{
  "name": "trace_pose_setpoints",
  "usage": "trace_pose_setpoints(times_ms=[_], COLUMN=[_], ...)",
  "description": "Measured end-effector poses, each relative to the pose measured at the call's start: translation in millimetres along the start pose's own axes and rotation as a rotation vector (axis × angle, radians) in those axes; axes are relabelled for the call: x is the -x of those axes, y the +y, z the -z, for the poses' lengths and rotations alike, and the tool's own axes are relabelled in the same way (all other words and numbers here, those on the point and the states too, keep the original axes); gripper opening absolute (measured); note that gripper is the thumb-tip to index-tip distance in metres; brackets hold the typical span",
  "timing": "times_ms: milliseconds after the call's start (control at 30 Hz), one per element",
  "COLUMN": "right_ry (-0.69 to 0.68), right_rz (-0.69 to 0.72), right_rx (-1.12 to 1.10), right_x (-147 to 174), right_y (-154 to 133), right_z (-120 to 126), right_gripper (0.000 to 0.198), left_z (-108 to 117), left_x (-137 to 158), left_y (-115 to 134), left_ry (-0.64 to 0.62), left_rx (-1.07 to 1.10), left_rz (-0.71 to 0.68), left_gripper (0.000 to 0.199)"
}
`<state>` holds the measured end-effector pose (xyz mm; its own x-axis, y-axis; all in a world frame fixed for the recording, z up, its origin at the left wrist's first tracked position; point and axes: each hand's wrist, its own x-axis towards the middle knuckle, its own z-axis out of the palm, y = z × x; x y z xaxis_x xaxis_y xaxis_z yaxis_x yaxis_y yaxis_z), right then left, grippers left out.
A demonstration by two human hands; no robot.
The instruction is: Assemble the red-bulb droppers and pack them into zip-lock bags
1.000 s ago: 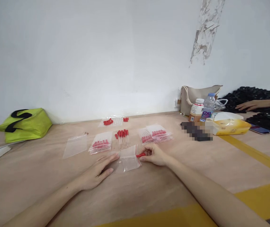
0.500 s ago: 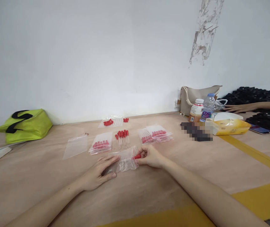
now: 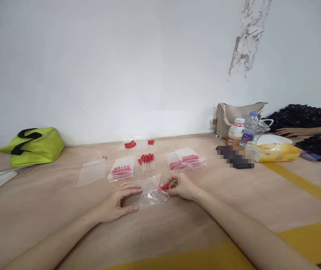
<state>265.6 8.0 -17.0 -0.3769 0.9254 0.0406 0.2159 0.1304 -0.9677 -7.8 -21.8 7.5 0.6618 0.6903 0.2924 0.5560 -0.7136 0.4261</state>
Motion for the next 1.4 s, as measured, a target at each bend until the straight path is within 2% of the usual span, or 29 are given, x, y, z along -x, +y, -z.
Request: trace_pose_setpoints(times_ms=[200,333,467,600,733,833,1000,1067,1133,1200,1300,1400], right_ry=[0.086,0.032,-0.086,-0.165,-0.166,-0.102,-0.031,0.105,0.297,0.405,0.402,0.409], right_rz=[0.145,0.311,0.349,0.33,0.251,0.186,0.239,0.234,0.23,0.198,0.024,-0.053], right_rx=[0.334,0.517,0.649,0.656,0.446,0.313,0.377,0.396,0.418,0.474,0.537,0.518], right_x=[4,7,9,10,8,7,7,5,-4,-20,-58,-99], right_y=[1,-7,-15,-18,-13,-5,0,-7,-20,-34,-49,-50], right_z=[-5,-11,-10,-3,1,1,4,5,6,5,-1,-11], right_gripper=[0.029,0.029,0.027,0.027,0.021,0.016,0.01,0.009,0.007,0.004,0.012,0.011], left_z=[-2,-3,-3,-1,2,3,4,4,5,5,4,3], left_x=[-1,-1,-1,-1,1,3,4,3,2,2,2,3], left_y=[-4,-4,-2,1,3,4,4,5,6,6,4,4], left_ry=[-0.01,0.005,0.005,-0.001,0.006,0.003,-0.024,-0.015,-0.02,-0.028,-0.032,-0.03], left_rx=[0.014,-0.014,-0.025,-0.023,0.043,0.071,0.097,0.095,0.095,0.098,0.082,0.054], left_rz=[0.032,0.014,0.017,0.017,0.04,0.049,0.056,0.06,0.059,0.045,0.016,0.006], left_gripper=[0.026,0.027,0.028,0.029,0.033,0.031,0.018,0.015,0.016,0.02,0.024,0.026])
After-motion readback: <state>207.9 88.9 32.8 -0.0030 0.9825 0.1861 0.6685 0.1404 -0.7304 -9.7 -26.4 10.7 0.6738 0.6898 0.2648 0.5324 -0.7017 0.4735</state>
